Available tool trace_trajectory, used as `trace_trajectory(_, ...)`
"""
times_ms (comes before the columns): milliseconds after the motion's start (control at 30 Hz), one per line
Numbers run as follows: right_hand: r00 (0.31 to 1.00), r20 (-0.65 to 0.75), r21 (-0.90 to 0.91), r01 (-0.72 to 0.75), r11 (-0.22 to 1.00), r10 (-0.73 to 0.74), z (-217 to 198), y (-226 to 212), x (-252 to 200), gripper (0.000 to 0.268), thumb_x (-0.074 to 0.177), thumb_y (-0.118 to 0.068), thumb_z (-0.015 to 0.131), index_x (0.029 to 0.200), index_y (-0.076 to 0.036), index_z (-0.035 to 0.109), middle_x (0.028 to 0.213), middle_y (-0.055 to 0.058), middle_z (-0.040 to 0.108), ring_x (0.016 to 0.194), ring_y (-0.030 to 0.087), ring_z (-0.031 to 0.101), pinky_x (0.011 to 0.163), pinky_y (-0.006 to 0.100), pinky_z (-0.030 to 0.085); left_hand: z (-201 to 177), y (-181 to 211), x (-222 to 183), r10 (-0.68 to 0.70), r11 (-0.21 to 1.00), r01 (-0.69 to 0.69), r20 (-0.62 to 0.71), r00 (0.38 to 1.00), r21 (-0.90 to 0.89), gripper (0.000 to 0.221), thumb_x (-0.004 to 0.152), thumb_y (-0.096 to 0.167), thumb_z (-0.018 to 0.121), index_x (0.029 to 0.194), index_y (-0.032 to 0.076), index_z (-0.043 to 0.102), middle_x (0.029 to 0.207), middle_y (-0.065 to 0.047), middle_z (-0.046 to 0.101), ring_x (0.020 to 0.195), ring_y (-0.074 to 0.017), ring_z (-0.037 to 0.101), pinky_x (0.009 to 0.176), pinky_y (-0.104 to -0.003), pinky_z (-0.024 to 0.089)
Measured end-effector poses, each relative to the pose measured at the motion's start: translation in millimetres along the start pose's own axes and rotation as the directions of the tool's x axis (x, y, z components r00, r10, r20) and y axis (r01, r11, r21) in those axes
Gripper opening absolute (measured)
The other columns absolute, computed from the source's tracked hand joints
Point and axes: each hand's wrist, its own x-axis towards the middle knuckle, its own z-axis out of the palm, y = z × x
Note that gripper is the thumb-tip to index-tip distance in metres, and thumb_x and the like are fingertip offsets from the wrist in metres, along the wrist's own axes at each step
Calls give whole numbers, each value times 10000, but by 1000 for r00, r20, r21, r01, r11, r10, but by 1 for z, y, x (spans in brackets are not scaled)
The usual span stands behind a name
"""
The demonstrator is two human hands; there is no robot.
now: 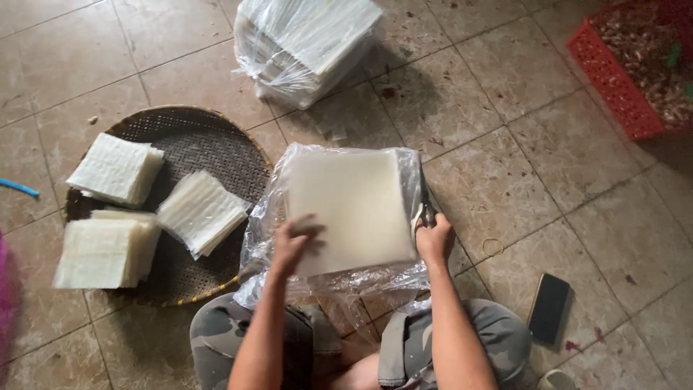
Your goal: A person sitting on the floor uses scissors to trim the edges of stacks of thin white sheets, likely rice paper, and organizes them into piles.
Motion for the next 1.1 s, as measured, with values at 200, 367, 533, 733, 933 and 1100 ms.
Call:
trace_trajectory(200,994,72,472,37,881,-80,-58,-35,-41,202,807,-154,841,763,-60,667,618,96,678,535,182,642,530,285,502,-67,35,-16,200,941,-229,-136,970,-251,436,858,-18,697,1278,92,657,1049,-287,735,702,-399,749,493,-474,638)
trace_trajectory(367,760,482,738,-84,670,-436,-47,13,-71,296,945,-353,589,796,-99,560,723,161,654,470,209,593,383,283,442,-82,36,-1,291,856,-348,-198,936,-382,399,880,-21,674,1236,160,677,1044,-253,748,714,-378,756,511,-466,640)
trace_trajectory(533,493,794,584,-456,672,-356,-20,63,-108,339,1045,-254,469,946,24,636,892,165,697,559,134,637,450,229,556,-76,29,4,353,786,-372,-135,926,-494,467,859,-37,732,1307,57,637,1045,-164,771,737,-218,751,610,-277,604)
trace_trajectory(733,389,856,460,-268,847,-342,0,47,-127,367,1034,-281,409,1206,-37,624,899,44,686,773,132,624,710,279,526,-54,19,6,323,791,-323,-95,942,-520,487,838,-33,756,1306,40,644,1042,-184,771,725,-207,742,640,-297,639)
trace_trajectory(933,420,843,484,-320,815,-336,3,34,-125,342,1031,-282,436,1195,-32,602,889,30,681,784,115,601,734,282,505,-37,13,-3,284,850,-262,-21,959,-457,487,866,3,738,1337,46,624,1071,-200,770,677,-254,751,516,-313,609)
trace_trajectory(1100,455,830,471,-263,842,-323,-7,25,-126,421,940,-386,639,1161,-30,601,895,46,643,746,121,576,705,272,490,-28,10,-4,258,866,-245,-30,966,-435,451,897,-1,699,1336,54,611,1059,-200,771,681,-264,754,501,-314,602)
